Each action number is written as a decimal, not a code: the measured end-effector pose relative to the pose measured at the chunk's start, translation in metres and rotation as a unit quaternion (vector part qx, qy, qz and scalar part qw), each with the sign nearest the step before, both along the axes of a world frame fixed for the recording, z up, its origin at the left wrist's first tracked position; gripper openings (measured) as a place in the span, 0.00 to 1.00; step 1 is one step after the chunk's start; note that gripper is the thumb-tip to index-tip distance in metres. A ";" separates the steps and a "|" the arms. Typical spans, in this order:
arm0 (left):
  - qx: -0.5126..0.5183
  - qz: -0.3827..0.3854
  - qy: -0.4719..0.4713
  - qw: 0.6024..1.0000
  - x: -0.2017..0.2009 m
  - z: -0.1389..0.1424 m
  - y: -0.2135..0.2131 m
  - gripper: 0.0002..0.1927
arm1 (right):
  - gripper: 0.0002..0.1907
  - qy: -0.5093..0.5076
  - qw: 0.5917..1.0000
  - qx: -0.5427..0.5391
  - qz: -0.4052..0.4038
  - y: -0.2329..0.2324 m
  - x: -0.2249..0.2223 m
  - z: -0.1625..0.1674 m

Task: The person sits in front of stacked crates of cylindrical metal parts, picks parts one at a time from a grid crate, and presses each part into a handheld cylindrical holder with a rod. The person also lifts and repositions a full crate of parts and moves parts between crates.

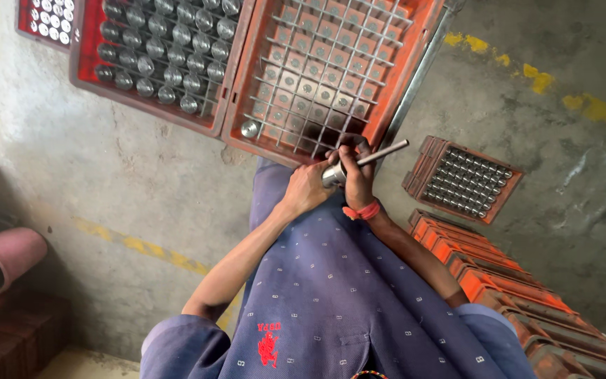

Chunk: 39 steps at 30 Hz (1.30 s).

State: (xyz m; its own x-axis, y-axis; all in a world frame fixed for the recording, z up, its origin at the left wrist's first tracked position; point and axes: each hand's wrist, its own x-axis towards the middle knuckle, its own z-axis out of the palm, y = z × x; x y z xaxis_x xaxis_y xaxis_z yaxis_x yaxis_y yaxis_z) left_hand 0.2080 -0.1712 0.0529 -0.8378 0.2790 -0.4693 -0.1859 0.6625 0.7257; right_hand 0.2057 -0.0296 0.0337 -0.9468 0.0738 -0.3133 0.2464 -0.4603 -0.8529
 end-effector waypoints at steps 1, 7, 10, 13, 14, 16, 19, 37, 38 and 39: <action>0.003 0.007 -0.017 1.000 0.003 -0.001 0.000 0.25 | 0.06 -0.031 0.999 -0.020 0.005 0.003 0.003 -0.004; -0.051 -0.017 0.024 0.998 -0.002 0.012 -0.033 0.32 | 0.03 -0.160 0.976 -0.115 -0.089 0.028 -0.011 -0.050; -0.066 0.054 0.064 0.994 -0.022 0.023 -0.074 0.30 | 0.06 -0.085 0.979 -0.138 -0.127 0.047 -0.023 -0.064; -0.151 -0.019 0.097 0.984 -0.051 0.021 -0.117 0.31 | 0.09 -0.087 0.978 -0.121 -0.145 0.054 -0.028 -0.065; -0.144 -0.075 0.130 0.978 -0.058 0.018 -0.127 0.26 | 0.09 -0.087 0.977 -0.115 -0.156 0.052 -0.028 -0.065; -0.133 -0.181 0.199 0.954 -0.070 0.005 -0.144 0.21 | 0.08 -0.087 0.975 -0.113 -0.169 0.042 -0.030 -0.065; -0.071 -0.264 0.305 0.912 -0.078 -0.022 -0.147 0.20 | 0.08 -0.089 0.970 -0.127 -0.188 0.021 -0.029 -0.066; 0.020 -0.076 0.214 0.974 -0.097 -0.031 -0.171 0.11 | 0.08 -0.137 0.967 -0.079 -0.200 -0.027 -0.015 -0.055; -0.027 -0.024 0.230 0.972 -0.106 -0.037 -0.182 0.14 | 0.08 -0.134 0.970 -0.075 -0.191 -0.030 -0.016 -0.050; -0.075 0.027 0.245 0.966 -0.116 -0.042 -0.193 0.17 | 0.08 -0.130 0.972 -0.072 -0.183 -0.033 -0.017 -0.046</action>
